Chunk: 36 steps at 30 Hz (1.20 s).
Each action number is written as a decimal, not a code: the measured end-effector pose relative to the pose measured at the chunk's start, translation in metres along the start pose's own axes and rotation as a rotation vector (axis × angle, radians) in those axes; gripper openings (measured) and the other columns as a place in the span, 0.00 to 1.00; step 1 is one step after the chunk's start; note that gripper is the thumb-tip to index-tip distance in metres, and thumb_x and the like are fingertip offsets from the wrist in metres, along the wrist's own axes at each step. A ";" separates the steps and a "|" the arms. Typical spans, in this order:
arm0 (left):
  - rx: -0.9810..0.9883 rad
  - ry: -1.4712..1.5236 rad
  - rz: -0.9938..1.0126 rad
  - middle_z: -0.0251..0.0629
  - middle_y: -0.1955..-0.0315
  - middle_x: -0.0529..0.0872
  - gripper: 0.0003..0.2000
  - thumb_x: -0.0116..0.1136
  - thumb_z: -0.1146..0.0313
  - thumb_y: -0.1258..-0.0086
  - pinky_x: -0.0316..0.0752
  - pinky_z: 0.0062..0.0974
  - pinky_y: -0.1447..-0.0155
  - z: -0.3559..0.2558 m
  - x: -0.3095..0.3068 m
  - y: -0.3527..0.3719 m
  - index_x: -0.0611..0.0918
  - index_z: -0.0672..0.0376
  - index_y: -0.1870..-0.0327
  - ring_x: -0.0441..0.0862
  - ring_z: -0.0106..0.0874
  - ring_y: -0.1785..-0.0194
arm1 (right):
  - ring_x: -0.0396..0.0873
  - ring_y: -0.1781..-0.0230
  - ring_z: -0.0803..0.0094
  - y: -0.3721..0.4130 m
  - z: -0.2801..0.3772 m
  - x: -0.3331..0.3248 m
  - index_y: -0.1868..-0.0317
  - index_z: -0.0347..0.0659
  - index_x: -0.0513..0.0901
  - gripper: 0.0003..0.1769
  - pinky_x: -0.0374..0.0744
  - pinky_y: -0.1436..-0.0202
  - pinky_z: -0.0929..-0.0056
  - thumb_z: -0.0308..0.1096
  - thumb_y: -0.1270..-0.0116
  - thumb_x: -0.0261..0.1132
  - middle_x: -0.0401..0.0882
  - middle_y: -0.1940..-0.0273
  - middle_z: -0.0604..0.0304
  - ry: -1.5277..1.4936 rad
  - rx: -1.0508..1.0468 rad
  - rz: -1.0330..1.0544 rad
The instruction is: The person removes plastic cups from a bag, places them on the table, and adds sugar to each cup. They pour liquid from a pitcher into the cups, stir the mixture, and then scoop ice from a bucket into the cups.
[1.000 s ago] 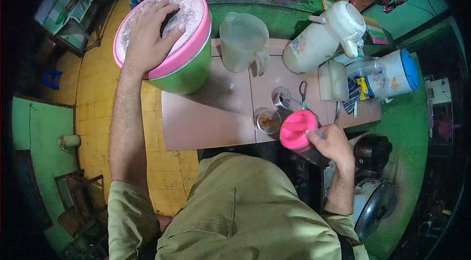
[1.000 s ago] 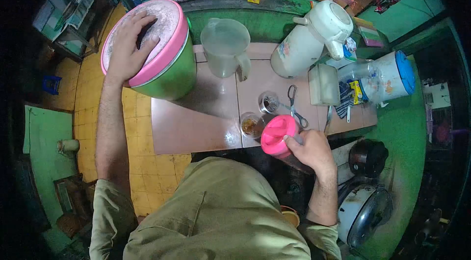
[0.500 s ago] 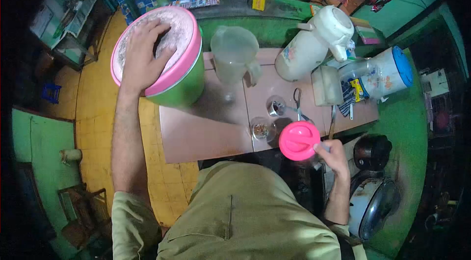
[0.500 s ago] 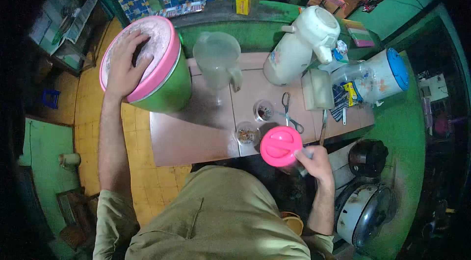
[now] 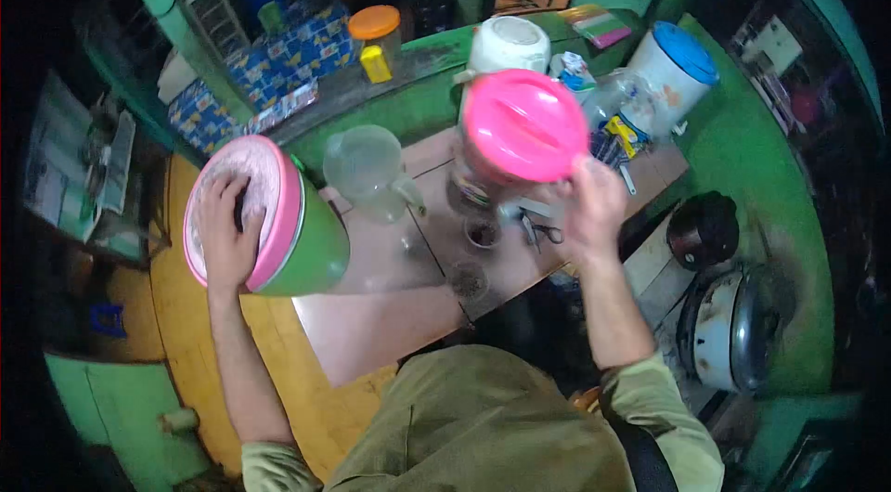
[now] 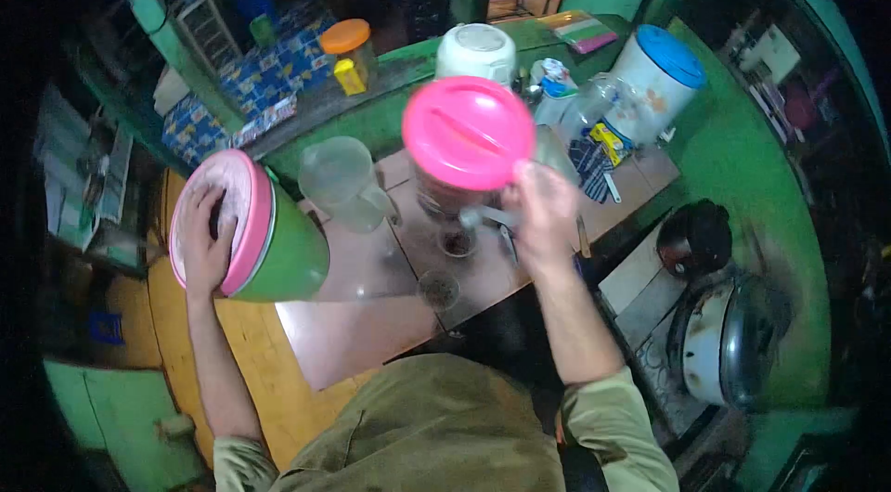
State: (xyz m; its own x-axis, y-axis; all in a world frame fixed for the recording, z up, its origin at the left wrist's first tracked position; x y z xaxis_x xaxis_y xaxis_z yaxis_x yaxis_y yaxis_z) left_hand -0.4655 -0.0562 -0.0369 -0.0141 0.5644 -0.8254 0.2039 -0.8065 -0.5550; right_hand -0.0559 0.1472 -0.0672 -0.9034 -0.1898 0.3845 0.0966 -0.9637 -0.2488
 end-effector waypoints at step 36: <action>-0.164 -0.094 0.165 0.51 0.33 0.71 0.18 0.46 0.62 0.25 0.51 0.48 0.23 -0.010 0.011 -0.013 0.78 0.61 0.42 0.59 0.53 0.25 | 0.85 0.58 0.46 -0.399 -0.212 -0.110 0.60 0.39 0.87 0.13 0.81 0.51 0.51 0.38 0.36 0.62 0.86 0.62 0.44 1.644 -0.140 0.139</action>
Point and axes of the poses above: each hand's wrist, its own y-axis away from the middle knuckle, its own x-axis out of the palm, z = x × y, the point moved 4 cm from there along -y, towards the middle knuckle
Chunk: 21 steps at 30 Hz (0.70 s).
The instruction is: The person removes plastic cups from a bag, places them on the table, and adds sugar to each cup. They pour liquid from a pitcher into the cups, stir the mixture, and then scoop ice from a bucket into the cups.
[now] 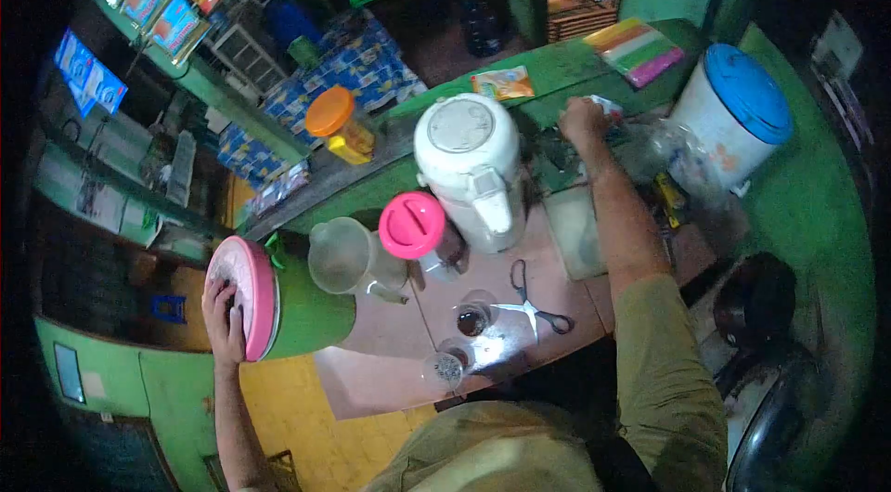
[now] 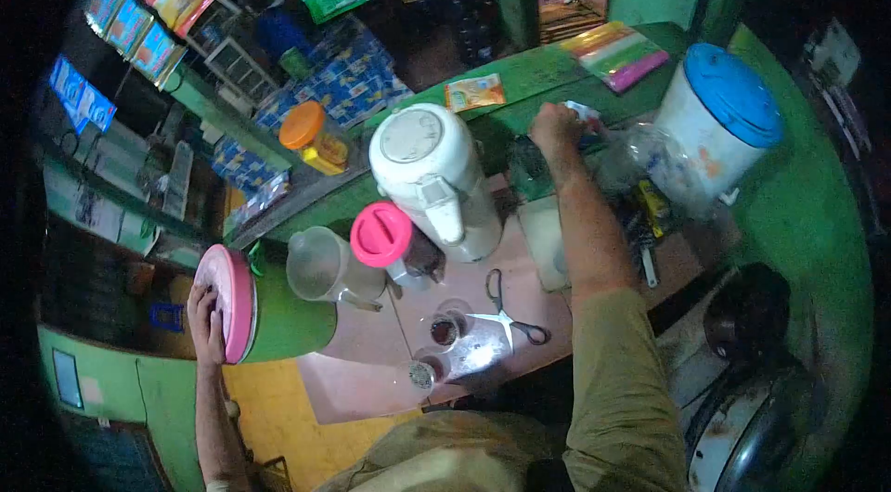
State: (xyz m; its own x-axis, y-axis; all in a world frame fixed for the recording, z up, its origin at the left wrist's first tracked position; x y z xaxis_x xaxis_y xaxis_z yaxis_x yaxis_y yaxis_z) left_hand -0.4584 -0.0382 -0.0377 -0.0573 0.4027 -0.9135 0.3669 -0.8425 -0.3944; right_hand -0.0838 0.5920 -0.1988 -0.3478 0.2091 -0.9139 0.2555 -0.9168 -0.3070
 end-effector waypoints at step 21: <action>0.058 0.102 -0.077 0.48 0.35 0.75 0.14 0.50 0.68 0.27 0.56 0.43 0.24 -0.003 -0.008 0.005 0.82 0.61 0.45 0.66 0.48 0.27 | 0.75 0.72 0.75 0.496 0.097 -0.107 0.48 0.33 0.74 0.12 0.85 0.66 0.61 0.32 0.21 0.50 0.71 0.71 0.63 -1.487 0.301 1.105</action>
Point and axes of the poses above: each hand's wrist, its own y-axis away from the middle knuckle, its own x-axis out of the palm, z = x × y, the point moved 4 cm from there along -y, towards the middle knuckle
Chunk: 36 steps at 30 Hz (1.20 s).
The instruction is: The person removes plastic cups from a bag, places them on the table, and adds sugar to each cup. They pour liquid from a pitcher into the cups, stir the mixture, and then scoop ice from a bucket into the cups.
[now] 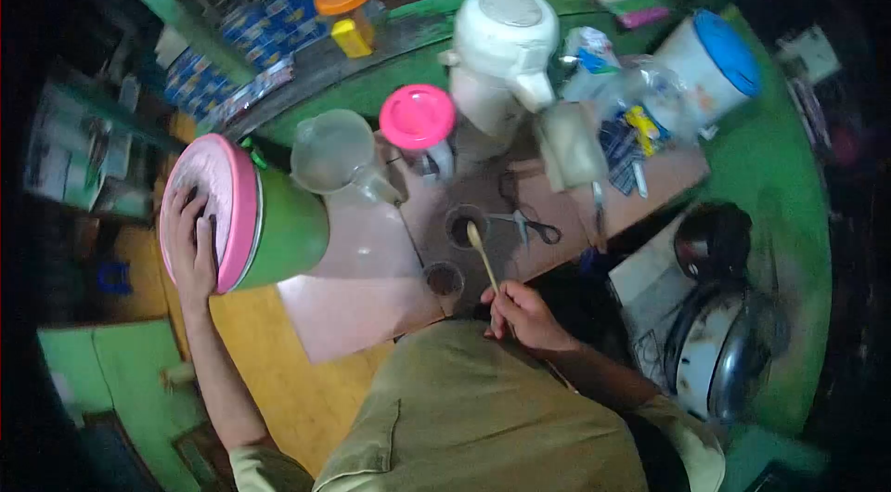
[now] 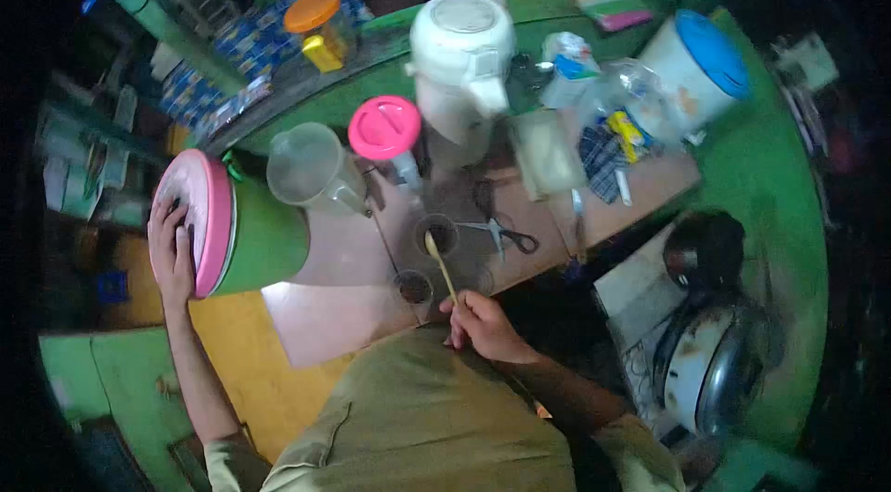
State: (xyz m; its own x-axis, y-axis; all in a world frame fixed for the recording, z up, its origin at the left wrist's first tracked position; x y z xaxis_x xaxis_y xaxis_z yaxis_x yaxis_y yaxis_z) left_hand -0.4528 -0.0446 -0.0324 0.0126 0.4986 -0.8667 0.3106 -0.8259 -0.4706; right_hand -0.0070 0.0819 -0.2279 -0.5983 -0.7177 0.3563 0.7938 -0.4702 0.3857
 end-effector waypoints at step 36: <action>0.165 0.187 0.679 0.59 0.31 0.67 0.20 0.55 0.56 0.28 0.59 0.50 0.24 -0.256 0.265 0.101 0.77 0.48 0.37 0.63 0.57 0.27 | 0.78 0.80 0.80 -0.127 0.051 -0.084 0.59 0.33 0.84 0.14 0.77 0.78 0.77 0.39 0.30 0.67 0.81 0.74 0.62 0.709 -0.005 -0.058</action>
Point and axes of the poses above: each hand's wrist, its own y-axis away from the middle knuckle, its own x-axis out of the palm, z = x × y, the point moved 4 cm from there along -y, towards the middle knuckle
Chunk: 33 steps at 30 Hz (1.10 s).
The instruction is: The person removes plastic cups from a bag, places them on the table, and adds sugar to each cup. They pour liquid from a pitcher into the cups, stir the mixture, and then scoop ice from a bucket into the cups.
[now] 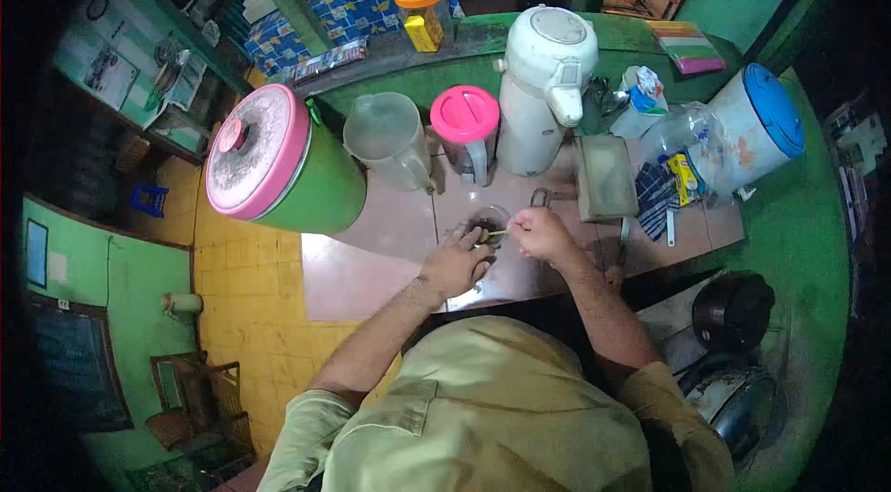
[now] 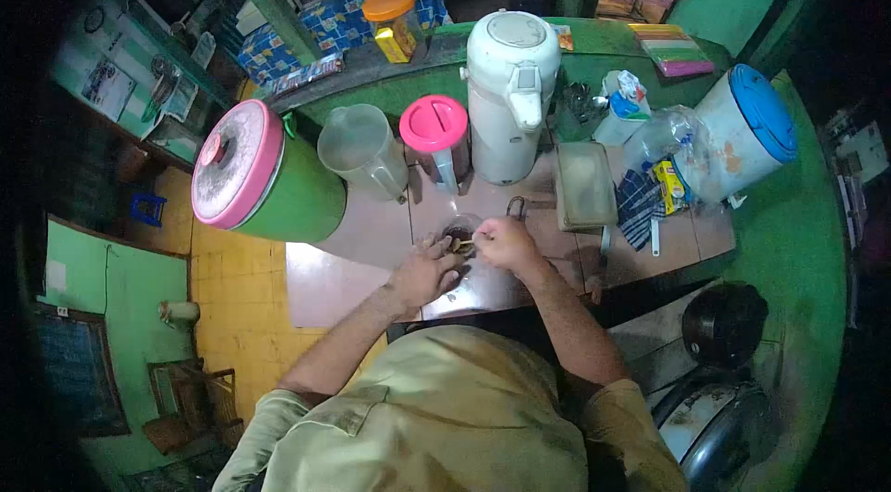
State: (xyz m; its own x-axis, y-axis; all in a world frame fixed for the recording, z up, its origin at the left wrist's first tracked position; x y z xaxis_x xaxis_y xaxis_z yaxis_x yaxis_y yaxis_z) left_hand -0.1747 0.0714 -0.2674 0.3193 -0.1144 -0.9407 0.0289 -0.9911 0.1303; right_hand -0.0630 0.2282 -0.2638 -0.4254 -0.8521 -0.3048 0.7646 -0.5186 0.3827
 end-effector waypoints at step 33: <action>-0.083 -0.056 -0.074 0.67 0.27 0.54 0.25 0.57 0.50 0.29 0.55 0.56 0.25 -0.004 0.002 -0.002 0.73 0.25 0.30 0.53 0.59 0.23 | 0.81 0.65 0.38 -0.070 -0.022 0.032 0.70 0.33 0.81 0.18 0.77 0.60 0.46 0.39 0.30 0.57 0.81 0.71 0.36 0.338 -0.389 -0.213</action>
State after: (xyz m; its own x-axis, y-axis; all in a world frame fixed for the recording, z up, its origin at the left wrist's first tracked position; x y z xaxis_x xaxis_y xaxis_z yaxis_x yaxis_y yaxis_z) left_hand -0.1704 0.0731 -0.2682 0.2605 -0.0470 -0.9643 0.1298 -0.9880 0.0832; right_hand -0.1198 0.2387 -0.3193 -0.4602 -0.6280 -0.6275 0.8281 -0.5584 -0.0485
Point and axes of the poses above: each hand's wrist, its own y-axis away from the middle knuckle, its own x-axis out of the palm, z = x × y, the point moved 4 cm from there along -y, towards the middle knuckle
